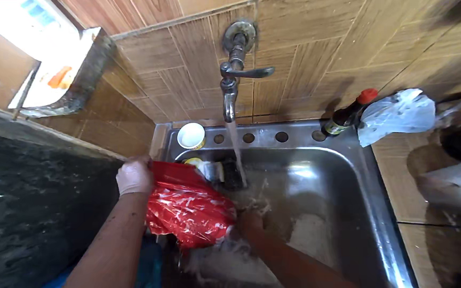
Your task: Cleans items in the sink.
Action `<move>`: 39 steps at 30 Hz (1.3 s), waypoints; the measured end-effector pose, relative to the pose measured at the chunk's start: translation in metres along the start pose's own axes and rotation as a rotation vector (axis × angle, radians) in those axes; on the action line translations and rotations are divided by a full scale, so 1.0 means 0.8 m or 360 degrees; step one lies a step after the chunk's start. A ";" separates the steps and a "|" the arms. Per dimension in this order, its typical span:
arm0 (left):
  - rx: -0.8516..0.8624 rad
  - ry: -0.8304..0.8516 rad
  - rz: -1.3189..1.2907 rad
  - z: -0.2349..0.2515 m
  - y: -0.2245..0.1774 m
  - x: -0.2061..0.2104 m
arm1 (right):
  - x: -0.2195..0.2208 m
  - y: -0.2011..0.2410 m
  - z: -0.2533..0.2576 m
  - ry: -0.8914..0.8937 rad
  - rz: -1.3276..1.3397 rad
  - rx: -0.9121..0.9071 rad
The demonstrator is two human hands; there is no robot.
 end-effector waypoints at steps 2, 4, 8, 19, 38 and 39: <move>-0.0041 -0.0030 -0.0018 0.004 0.017 -0.007 | 0.000 0.002 -0.005 0.0009 0.0060 0.0021; -0.0060 -0.0072 -0.0010 0.006 0.037 -0.015 | 0.006 0.004 -0.001 -0.0003 0.0142 0.0021; -0.0102 -0.0129 0.0006 0.011 0.049 -0.029 | 0.011 0.001 0.012 -0.0080 0.0348 0.0111; 0.0080 0.0032 -0.0083 0.024 -0.015 -0.002 | 0.007 -0.015 0.006 -0.0241 0.0217 -0.0055; 0.1014 0.0956 0.0054 -0.204 -0.146 0.261 | -0.012 -0.040 0.016 -0.0168 0.0188 -0.0460; 0.0881 0.1069 0.0163 -0.197 -0.134 0.271 | -0.012 -0.038 0.015 -0.0134 0.0089 -0.0498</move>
Point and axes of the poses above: each hand's wrist, its own z-axis towards the middle knuckle, its own x-axis out of the palm, y = z × x, the point moved 5 cm from there along z, towards the middle knuckle, and after that the axes turned 10 degrees about -z, right-handed, at the moved point
